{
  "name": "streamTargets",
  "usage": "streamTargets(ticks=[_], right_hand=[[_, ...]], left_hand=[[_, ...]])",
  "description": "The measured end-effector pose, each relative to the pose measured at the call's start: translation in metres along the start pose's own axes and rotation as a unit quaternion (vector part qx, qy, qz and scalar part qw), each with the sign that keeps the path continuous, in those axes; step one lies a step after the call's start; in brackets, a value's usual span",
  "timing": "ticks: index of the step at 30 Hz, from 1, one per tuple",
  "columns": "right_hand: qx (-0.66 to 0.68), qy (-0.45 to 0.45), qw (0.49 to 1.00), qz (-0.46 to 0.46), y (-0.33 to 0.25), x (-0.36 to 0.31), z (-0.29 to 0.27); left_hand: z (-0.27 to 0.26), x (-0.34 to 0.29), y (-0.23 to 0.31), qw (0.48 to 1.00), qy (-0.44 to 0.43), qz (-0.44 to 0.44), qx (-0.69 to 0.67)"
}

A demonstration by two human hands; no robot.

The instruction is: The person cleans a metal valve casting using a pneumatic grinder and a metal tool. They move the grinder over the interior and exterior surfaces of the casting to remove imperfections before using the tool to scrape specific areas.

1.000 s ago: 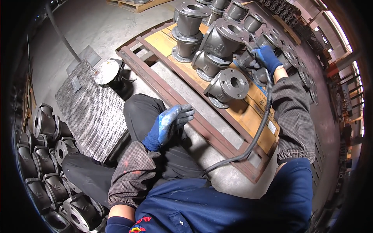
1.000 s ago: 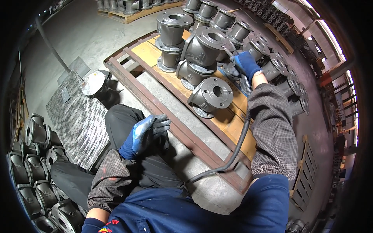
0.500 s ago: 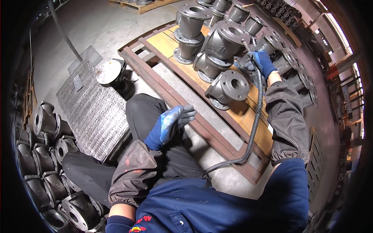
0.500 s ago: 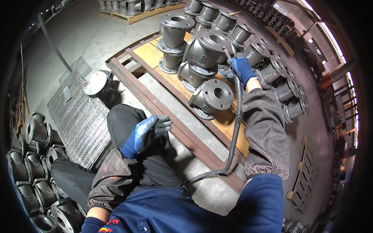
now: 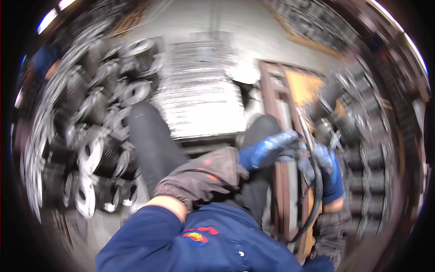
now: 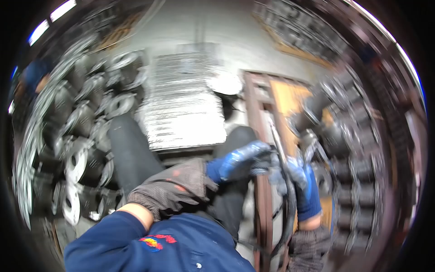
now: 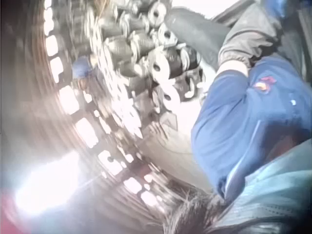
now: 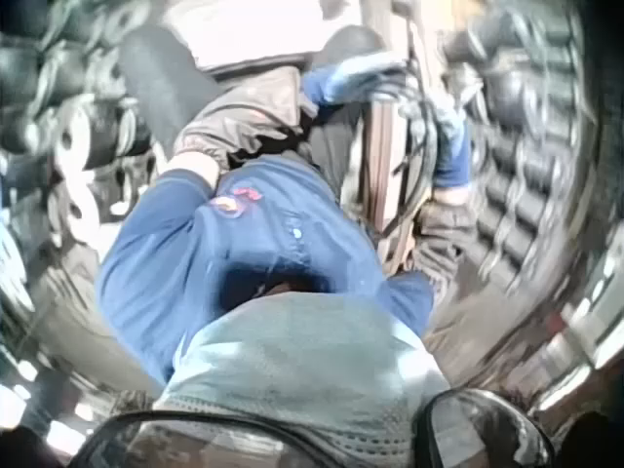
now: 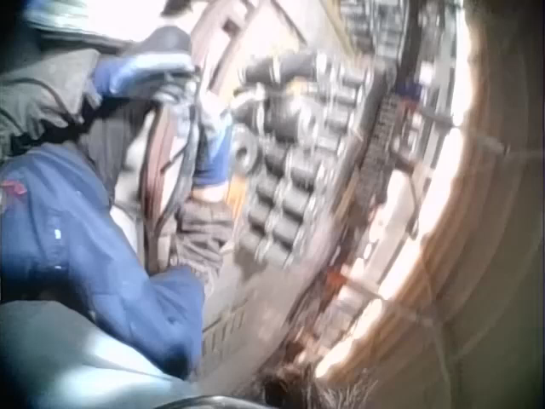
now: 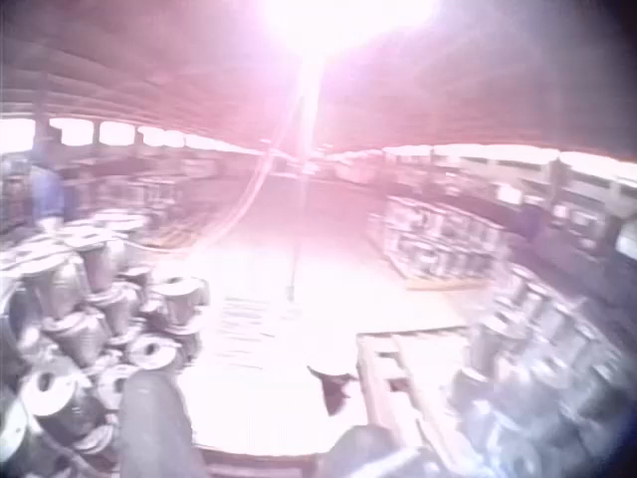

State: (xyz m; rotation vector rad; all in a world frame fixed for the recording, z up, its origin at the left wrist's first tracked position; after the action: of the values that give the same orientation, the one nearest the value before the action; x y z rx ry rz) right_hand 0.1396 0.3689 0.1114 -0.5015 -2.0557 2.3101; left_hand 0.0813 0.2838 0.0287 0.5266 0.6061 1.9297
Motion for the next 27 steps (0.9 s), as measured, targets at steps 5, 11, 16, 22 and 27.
streamTargets(ticks=[5, 11, 16, 22, 27], right_hand=[[-0.015, -0.212, 0.970, 0.117, 0.018, -0.004, 0.093], [-0.357, -0.216, 0.900, -0.128, 0.020, 0.029, 0.185], [-0.544, -0.124, 0.705, -0.439, 0.011, 0.039, 0.217], [-0.282, -0.362, 0.885, 0.086, 0.063, 0.120, 0.232], [-0.118, -0.328, 0.936, 0.053, 0.058, 0.176, 0.237]], left_hand=[[0.038, -0.054, 0.095, 0.927, -0.056, 0.241, 0.281], [-0.022, -0.141, 0.119, 0.934, 0.149, 0.277, 0.168], [-0.042, -0.165, 0.122, 0.907, 0.327, 0.235, 0.124], [-0.134, -0.209, 0.040, 0.706, 0.438, 0.026, 0.556], [-0.115, -0.208, 0.074, 0.562, 0.150, -0.263, 0.769]])
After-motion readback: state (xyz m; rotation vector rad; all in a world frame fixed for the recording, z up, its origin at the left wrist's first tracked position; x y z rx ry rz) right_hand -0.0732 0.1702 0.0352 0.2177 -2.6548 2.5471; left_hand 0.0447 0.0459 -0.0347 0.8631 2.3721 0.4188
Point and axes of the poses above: each hand's wrist, its own x-axis towards the middle knuckle, its own z-axis out of the palm, y = z × x, the point moved 8 cm from there along x, towards the middle knuckle, and after that the axes turned 6 degrees about x, right-handed, at the moved point
